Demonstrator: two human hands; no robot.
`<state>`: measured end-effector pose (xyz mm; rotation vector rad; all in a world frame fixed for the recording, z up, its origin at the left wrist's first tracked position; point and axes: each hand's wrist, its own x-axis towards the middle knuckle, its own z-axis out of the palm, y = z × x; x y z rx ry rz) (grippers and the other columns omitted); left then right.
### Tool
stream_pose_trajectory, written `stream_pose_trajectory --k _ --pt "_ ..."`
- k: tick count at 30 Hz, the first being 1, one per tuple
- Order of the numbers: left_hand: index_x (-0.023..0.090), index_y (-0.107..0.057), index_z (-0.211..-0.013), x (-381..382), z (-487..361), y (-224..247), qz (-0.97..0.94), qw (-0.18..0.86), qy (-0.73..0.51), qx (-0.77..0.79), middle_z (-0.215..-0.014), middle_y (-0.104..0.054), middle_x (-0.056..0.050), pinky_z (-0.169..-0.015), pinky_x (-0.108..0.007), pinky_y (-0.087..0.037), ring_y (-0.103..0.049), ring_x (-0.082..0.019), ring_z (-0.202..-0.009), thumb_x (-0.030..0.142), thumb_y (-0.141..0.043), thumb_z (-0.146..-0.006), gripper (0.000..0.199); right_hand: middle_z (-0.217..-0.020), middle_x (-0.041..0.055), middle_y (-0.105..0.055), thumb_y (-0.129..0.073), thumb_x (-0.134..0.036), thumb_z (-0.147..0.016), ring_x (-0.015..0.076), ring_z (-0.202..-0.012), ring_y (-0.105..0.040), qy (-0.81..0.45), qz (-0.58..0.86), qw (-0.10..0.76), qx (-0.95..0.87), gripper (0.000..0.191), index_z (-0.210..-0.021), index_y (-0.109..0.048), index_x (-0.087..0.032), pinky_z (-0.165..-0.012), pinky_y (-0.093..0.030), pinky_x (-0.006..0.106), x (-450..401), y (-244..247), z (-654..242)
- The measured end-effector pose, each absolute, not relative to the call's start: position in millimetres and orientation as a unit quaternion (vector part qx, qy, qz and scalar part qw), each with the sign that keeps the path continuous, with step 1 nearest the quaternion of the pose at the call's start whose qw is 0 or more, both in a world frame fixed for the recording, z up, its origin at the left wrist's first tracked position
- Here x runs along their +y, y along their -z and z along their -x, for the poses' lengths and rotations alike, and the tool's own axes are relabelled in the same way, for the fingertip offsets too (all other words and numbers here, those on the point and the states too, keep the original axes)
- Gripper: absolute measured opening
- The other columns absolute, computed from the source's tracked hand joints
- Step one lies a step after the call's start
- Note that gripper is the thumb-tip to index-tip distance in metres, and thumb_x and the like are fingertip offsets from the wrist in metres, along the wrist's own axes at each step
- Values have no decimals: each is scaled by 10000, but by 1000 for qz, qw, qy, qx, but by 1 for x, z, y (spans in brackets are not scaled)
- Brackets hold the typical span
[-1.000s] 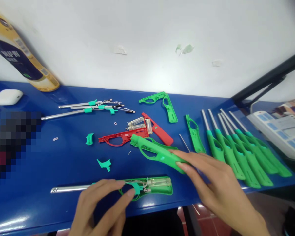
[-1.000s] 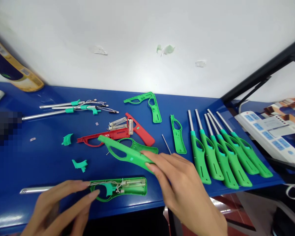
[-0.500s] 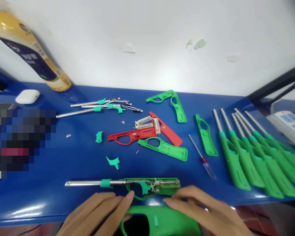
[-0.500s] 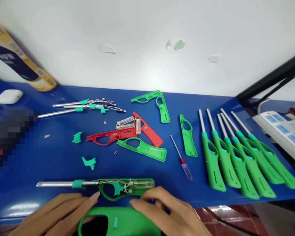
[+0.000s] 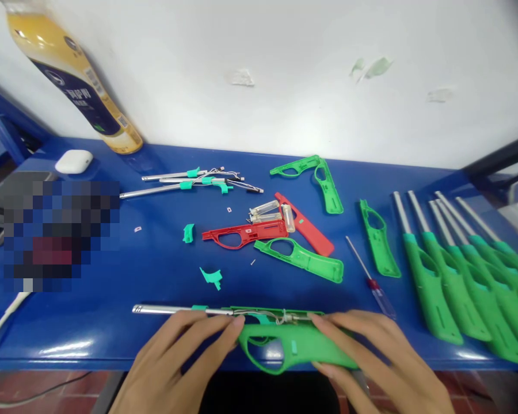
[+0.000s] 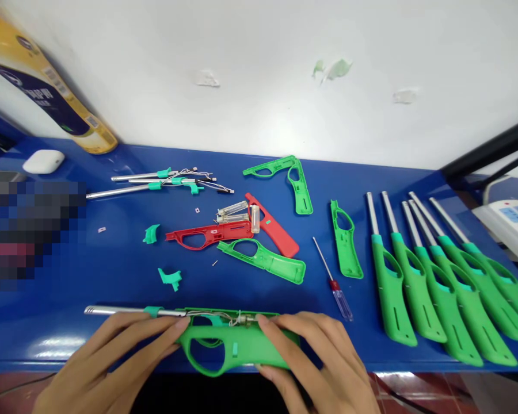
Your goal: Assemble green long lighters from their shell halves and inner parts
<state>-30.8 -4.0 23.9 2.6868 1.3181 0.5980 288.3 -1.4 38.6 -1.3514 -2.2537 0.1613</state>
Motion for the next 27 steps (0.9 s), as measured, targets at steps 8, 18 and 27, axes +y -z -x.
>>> stream_pose_trajectory --k 8,18,27 --pt "254 -615 -1422 17 25 -20 -861 90 -211 455 -1306 -714 -36 -995 -388 -554 -588 -230 -1279 -6 -463 -977 537 -1145 10 -732 -617 -317 -1030 185 -1056 -663 -41 493 232 -838 334 -1360 -661 -280 -913 -536 328 7 -25 -278" --pt "207 -635 -1382 15 25 -18 -860 95 -229 445 -1272 -703 -31 -1043 -345 -444 -546 -188 -1262 -24 -446 -994 489 -1127 14 -726 -581 -354 -1056 185 -1030 -660 -48 498 232 -834 331 -1372 -653 -289 -881 -527 322 8 -25 -274" --pt "178 -658 -1327 21 21 -22 -870 74 -228 431 -1195 -718 -32 -1042 -348 -416 -569 -178 -1202 -38 -443 -985 458 -1187 23 -700 -593 -295 -1048 178 -1082 -625 -60 492 224 -839 379 -1425 -619 -263 -908 -528 299 6 -21 -276"
